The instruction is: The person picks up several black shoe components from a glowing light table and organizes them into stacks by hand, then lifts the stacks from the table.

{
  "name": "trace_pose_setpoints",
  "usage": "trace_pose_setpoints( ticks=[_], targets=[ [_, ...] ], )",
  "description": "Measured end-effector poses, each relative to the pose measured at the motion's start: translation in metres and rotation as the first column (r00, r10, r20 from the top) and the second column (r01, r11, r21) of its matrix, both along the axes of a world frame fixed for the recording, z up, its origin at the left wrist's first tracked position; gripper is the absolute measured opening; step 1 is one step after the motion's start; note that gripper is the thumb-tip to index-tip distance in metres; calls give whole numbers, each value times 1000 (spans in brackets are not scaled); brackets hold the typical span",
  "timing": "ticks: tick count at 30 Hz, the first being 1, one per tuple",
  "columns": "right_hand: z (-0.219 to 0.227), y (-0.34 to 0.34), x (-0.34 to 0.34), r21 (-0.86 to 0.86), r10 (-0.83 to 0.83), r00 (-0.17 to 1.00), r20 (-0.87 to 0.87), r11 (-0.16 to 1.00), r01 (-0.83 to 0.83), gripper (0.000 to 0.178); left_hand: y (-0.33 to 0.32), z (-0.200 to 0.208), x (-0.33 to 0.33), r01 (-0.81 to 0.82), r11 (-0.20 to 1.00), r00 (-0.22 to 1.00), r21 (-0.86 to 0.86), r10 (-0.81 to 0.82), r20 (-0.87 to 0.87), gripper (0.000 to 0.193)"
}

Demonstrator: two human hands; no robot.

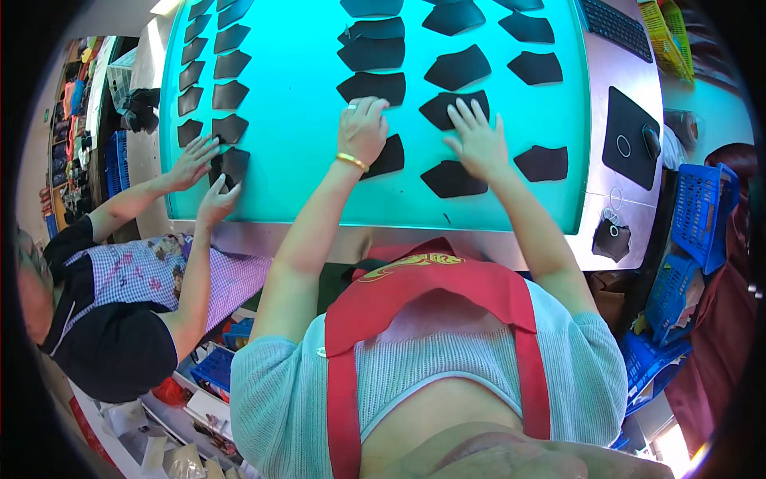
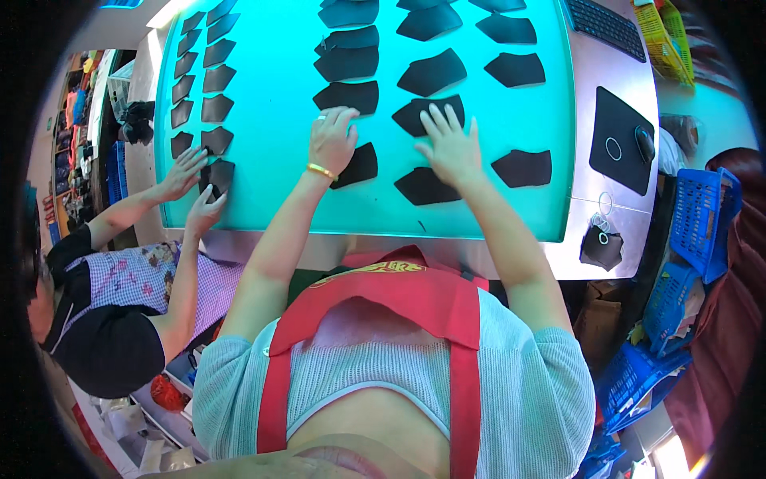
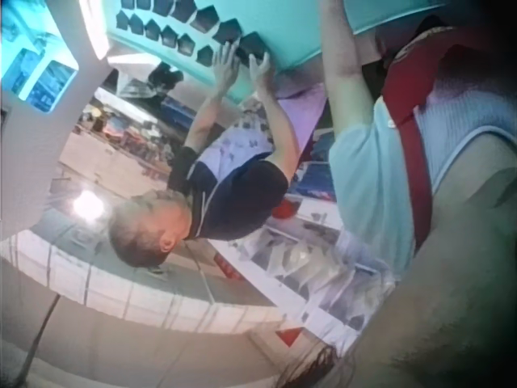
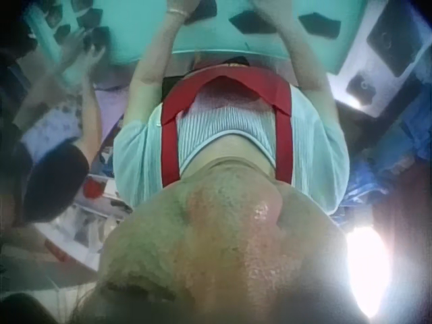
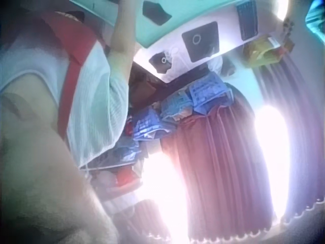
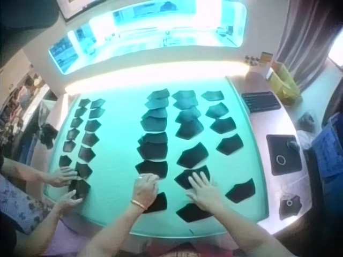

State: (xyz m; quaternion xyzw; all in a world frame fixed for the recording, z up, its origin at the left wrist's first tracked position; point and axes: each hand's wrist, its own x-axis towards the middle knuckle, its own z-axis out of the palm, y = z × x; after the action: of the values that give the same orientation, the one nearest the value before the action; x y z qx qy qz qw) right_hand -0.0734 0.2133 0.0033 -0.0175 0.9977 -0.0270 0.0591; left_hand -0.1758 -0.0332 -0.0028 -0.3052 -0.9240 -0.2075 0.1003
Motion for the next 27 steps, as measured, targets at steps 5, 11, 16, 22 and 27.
trace_pose_setpoints(
  ticks=[5, 11, 16, 22, 27],
  targets=[
    [37, -29, 25, -23, -79, 966, 245, 996, 87, 67, -2, -15, -12, 93, 992, 995, -90, -89, 49, 22],
    [7, 28, -100, -62, -72, 995, -70, 996, 68, 69, 26, 4, -59, 88, 995, 990, -39, -83, 111, 12],
    [-15, -6, -77, 45, -169, 985, 45, 985, 167, 75, 33, -31, -124, 19, 999, 1000, 27, -18, -23, 24],
    [24, -28, -98, 33, -145, 989, 2, 989, 145, 69, 12, -23, -93, -8, 1000, 999, 0, 8, 33, 29],
    [-4, -38, -257, -166, 146, 925, -350, 962, -215, 41, 22, -33, -94, 17, 1000, 1000, -16, -17, 5, 32]
  ],
)
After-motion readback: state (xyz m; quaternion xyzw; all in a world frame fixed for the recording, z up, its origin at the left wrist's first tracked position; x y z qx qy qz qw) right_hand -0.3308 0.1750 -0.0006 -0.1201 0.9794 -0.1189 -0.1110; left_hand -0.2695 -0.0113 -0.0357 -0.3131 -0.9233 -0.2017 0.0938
